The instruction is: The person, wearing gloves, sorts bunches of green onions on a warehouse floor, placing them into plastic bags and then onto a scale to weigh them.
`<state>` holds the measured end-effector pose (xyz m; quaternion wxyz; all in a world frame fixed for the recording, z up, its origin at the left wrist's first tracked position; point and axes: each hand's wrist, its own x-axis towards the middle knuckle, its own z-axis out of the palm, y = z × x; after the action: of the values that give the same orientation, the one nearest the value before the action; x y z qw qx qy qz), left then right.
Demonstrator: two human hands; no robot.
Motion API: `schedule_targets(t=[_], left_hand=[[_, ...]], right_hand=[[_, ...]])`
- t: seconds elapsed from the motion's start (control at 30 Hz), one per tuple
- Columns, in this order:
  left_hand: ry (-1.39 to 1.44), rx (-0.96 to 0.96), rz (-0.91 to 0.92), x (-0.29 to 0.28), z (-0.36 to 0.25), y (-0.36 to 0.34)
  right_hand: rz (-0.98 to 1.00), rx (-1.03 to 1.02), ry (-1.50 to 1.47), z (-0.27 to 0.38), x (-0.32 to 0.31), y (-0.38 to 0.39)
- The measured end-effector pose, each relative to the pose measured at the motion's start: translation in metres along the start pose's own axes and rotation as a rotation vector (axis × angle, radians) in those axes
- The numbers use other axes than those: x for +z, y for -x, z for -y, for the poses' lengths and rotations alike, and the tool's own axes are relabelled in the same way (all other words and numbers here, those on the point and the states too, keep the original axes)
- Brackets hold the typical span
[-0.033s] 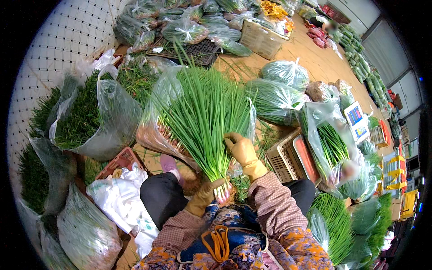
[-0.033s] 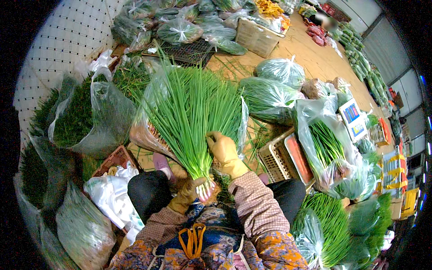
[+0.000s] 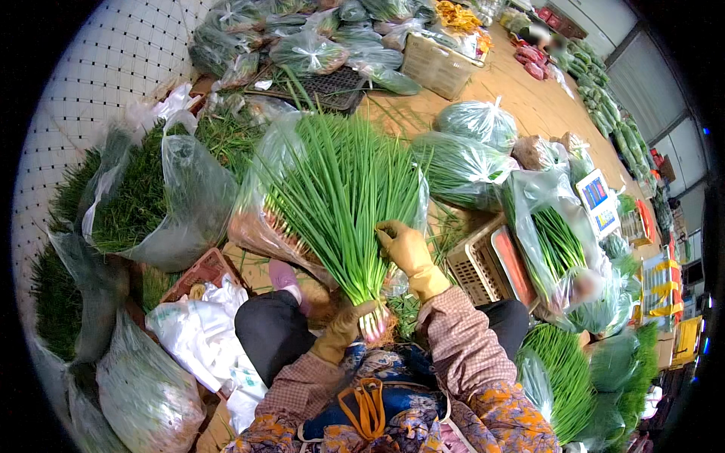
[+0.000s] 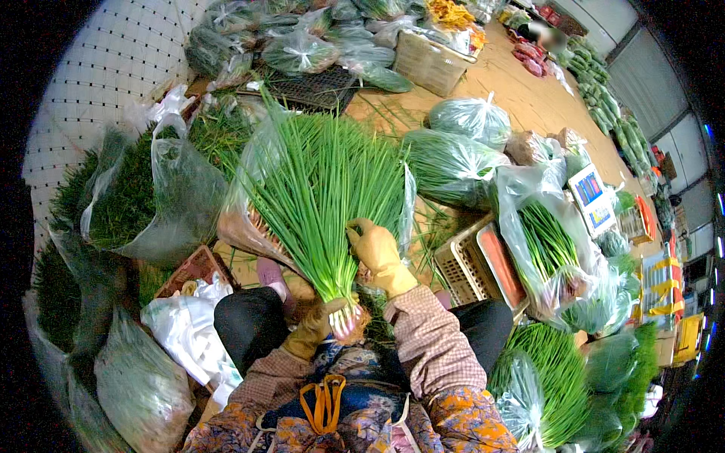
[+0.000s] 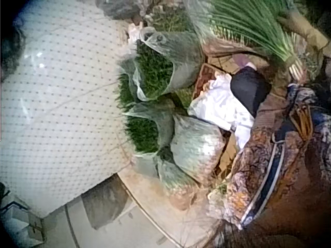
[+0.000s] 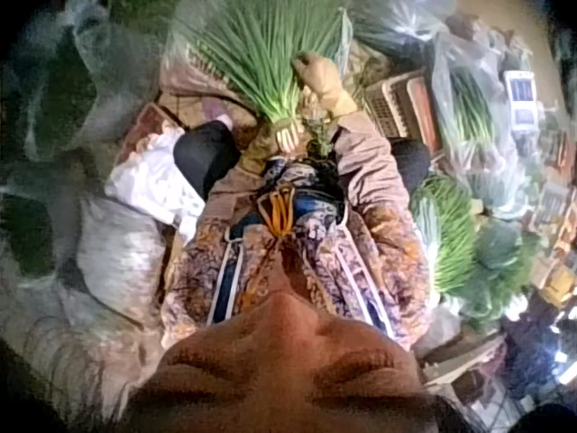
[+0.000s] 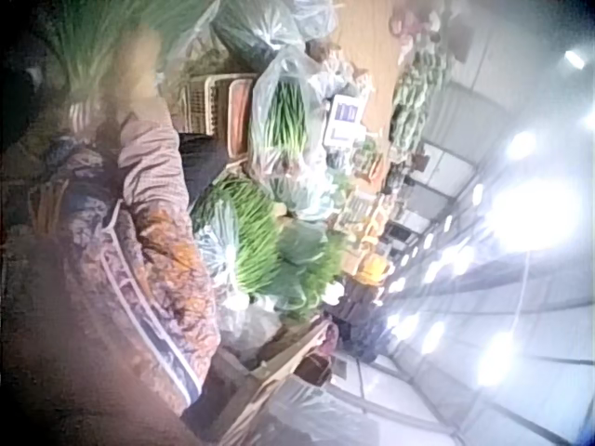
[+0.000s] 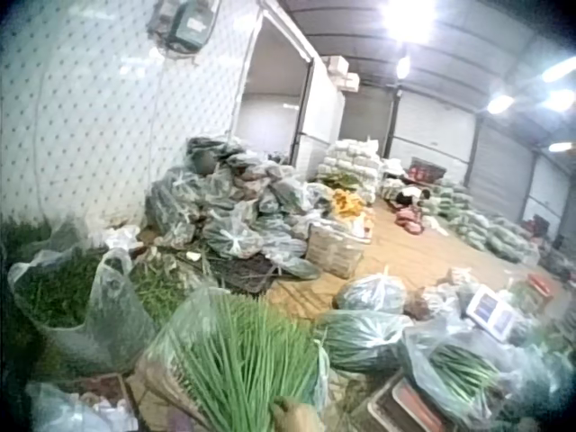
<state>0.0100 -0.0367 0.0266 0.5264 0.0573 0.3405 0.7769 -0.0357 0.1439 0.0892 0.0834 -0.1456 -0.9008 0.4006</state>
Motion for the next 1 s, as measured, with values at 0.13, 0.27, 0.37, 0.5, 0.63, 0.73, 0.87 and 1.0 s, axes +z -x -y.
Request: schedule_targets(t=[0.13, 0.27, 0.37, 0.5, 0.63, 0.73, 0.87, 1.0], left_hand=[[-0.015, 0.038, -0.098, 0.004, 0.008, 0.001], [-0.018, -0.014, 0.029, -0.019, 0.022, -0.012], [0.3, -0.365, 0.224, -0.056, 0.046, -0.033], [0.488, -0.539, 0.257, -0.102, 0.066, -0.036], [0.784, -0.628, 0.655, -0.059, 0.054, -0.044], [0.164, -0.082, -0.013, 0.003, 0.01, -0.003], [0.438, -0.223, 0.083, -0.036, 0.034, -0.02], [1.092, -0.775, 0.11, -0.09, 0.058, -0.034]], right_hand=[[0.045, 0.1, 0.012, -0.001, -0.002, -0.023], [0.209, 0.21, -0.049, 0.008, -0.013, -0.035], [0.191, 0.182, -0.071, -0.013, -0.009, -0.043], [0.234, 0.253, -0.25, -0.001, 0.002, -0.035], [0.274, 0.29, -0.201, -0.012, -0.001, -0.032], [0.22, 0.287, -0.36, -0.017, -0.006, -0.023], [0.123, -0.037, -0.28, -0.003, -0.007, -0.006], [0.223, 0.053, -0.536, 0.013, -0.001, 0.017]])
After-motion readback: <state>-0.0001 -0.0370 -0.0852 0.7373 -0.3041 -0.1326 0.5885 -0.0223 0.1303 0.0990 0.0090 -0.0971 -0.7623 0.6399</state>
